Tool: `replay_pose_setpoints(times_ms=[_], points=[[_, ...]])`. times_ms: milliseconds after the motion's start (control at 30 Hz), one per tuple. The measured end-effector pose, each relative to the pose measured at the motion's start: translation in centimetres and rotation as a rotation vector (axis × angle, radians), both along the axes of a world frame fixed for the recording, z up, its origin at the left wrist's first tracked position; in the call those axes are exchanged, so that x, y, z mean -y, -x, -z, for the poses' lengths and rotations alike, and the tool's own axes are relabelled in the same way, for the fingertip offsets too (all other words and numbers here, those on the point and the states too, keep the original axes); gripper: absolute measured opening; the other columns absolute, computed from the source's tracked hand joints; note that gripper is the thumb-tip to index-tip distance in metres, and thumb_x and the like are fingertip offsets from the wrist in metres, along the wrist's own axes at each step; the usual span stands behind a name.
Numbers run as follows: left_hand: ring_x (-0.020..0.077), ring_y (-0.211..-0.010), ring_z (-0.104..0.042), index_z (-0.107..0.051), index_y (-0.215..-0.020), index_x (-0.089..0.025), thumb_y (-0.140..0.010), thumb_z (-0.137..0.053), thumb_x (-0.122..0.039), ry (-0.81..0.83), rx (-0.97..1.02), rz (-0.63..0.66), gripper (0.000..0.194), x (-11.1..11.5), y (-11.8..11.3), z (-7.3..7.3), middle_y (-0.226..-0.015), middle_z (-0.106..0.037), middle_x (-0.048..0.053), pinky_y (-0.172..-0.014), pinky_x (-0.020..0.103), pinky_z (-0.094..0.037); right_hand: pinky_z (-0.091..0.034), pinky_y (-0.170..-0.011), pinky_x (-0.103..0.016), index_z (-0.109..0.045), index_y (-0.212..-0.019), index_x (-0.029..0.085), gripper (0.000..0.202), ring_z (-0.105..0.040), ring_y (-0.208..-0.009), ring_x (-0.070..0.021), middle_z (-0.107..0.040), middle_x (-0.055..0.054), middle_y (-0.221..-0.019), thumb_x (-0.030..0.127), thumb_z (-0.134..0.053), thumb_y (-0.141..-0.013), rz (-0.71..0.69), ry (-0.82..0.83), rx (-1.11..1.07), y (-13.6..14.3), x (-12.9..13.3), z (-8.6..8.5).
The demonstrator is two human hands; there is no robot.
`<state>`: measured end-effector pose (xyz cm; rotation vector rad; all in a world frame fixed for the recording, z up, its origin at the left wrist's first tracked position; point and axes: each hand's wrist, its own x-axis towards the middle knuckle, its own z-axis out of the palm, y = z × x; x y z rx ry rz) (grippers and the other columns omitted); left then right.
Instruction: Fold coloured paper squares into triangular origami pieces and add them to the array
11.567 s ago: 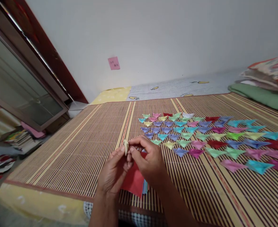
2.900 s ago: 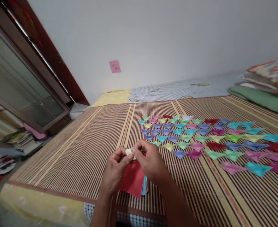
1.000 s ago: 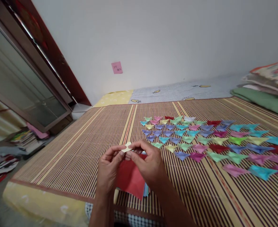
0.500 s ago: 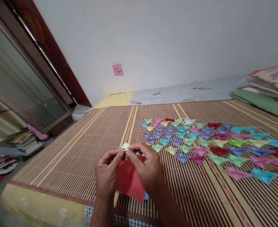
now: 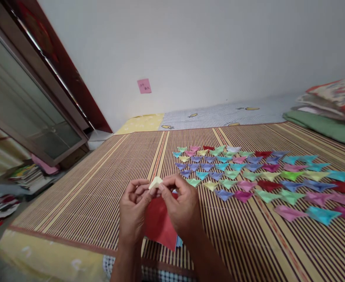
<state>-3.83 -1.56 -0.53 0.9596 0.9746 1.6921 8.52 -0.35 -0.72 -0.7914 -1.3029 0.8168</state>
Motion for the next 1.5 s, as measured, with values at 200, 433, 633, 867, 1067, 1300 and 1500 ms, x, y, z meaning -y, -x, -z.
replay_pose_setpoints(times_ms=[200, 433, 633, 867, 1067, 1300, 1500], points=[[0.0130, -0.075, -0.072, -0.076, -0.095, -0.014, -0.081, -0.082, -0.030, 0.078, 0.078, 0.186, 0.022, -0.4, 0.3, 0.9, -0.086, -0.079, 0.007, -0.075, 0.022, -0.057, -0.055, -0.076, -0.032, -0.067, -0.082, 0.021, 0.010, -0.068, -0.087, -0.0203, -0.070, -0.004, -0.085, 0.021, -0.065, -0.092, 0.049, -0.024, 0.041, -0.3, 0.0, -0.1], [0.0125, -0.070, -0.068, -0.076, -0.083, -0.015, -0.082, -0.081, -0.032, 0.036, 0.060, 0.139, 0.017, -0.4, 0.1, 1.4, -0.078, -0.076, 0.004, -0.073, 0.022, -0.054, -0.058, -0.069, -0.030, -0.068, -0.083, 0.022, 0.005, -0.069, -0.073, -0.0184, -0.072, -0.002, -0.079, 0.023, -0.070, -0.088, 0.080, 0.051, 0.026, 0.2, 0.3, -0.1], [0.0130, -0.068, -0.068, -0.072, -0.081, -0.015, -0.079, -0.083, -0.034, 0.025, -0.024, 0.114, 0.022, -0.2, -0.2, 0.6, -0.074, -0.074, 0.002, -0.071, 0.023, -0.053, -0.060, -0.065, -0.029, -0.068, -0.089, 0.021, 0.006, -0.070, -0.071, -0.0177, -0.073, -0.003, -0.082, 0.026, -0.071, -0.087, 0.074, 0.109, -0.042, 0.3, 0.2, 0.2], [0.0130, -0.069, -0.068, -0.070, -0.081, -0.015, -0.082, -0.080, -0.031, 0.043, -0.027, 0.111, 0.019, -0.1, 0.2, 0.9, -0.072, -0.074, 0.002, -0.074, 0.024, -0.053, -0.059, -0.066, -0.028, -0.073, -0.091, 0.019, 0.011, -0.072, -0.073, -0.0185, -0.077, -0.004, -0.080, 0.029, -0.069, -0.088, -0.069, 0.149, 0.036, -0.7, -0.2, -0.3], [0.0142, -0.068, -0.068, -0.069, -0.081, -0.014, -0.082, -0.079, -0.031, 0.040, -0.023, 0.108, 0.019, -0.3, 0.1, 1.3, -0.073, -0.074, 0.004, -0.072, 0.025, -0.053, -0.053, -0.060, -0.025, -0.067, -0.072, 0.019, 0.022, -0.067, -0.062, -0.0159, -0.069, 0.000, -0.065, 0.029, -0.063, -0.091, -0.131, 0.155, 0.061, -0.5, -0.2, -0.3], [0.0111, -0.066, -0.064, -0.067, -0.075, -0.015, -0.078, -0.084, -0.031, 0.035, 0.106, 0.130, 0.023, -0.3, -0.6, 1.2, -0.069, -0.071, 0.000, -0.070, 0.022, -0.051, -0.050, -0.061, -0.025, -0.062, -0.074, 0.019, 0.023, -0.064, -0.063, -0.0158, -0.066, 0.000, -0.066, 0.030, -0.060, -0.095, -0.087, 0.126, 0.092, -0.1, -0.2, 0.0], [0.0109, -0.065, -0.063, -0.067, -0.077, -0.016, -0.083, -0.080, -0.033, 0.006, 0.053, 0.131, 0.022, 0.0, -0.1, 0.7, -0.067, -0.069, -0.001, -0.070, 0.021, -0.051, -0.050, -0.065, -0.025, -0.064, -0.078, 0.019, 0.019, -0.064, -0.067, -0.0154, -0.066, 0.000, -0.070, 0.026, -0.059, -0.095, -0.130, 0.087, 0.107, -0.4, 0.2, -0.8]])
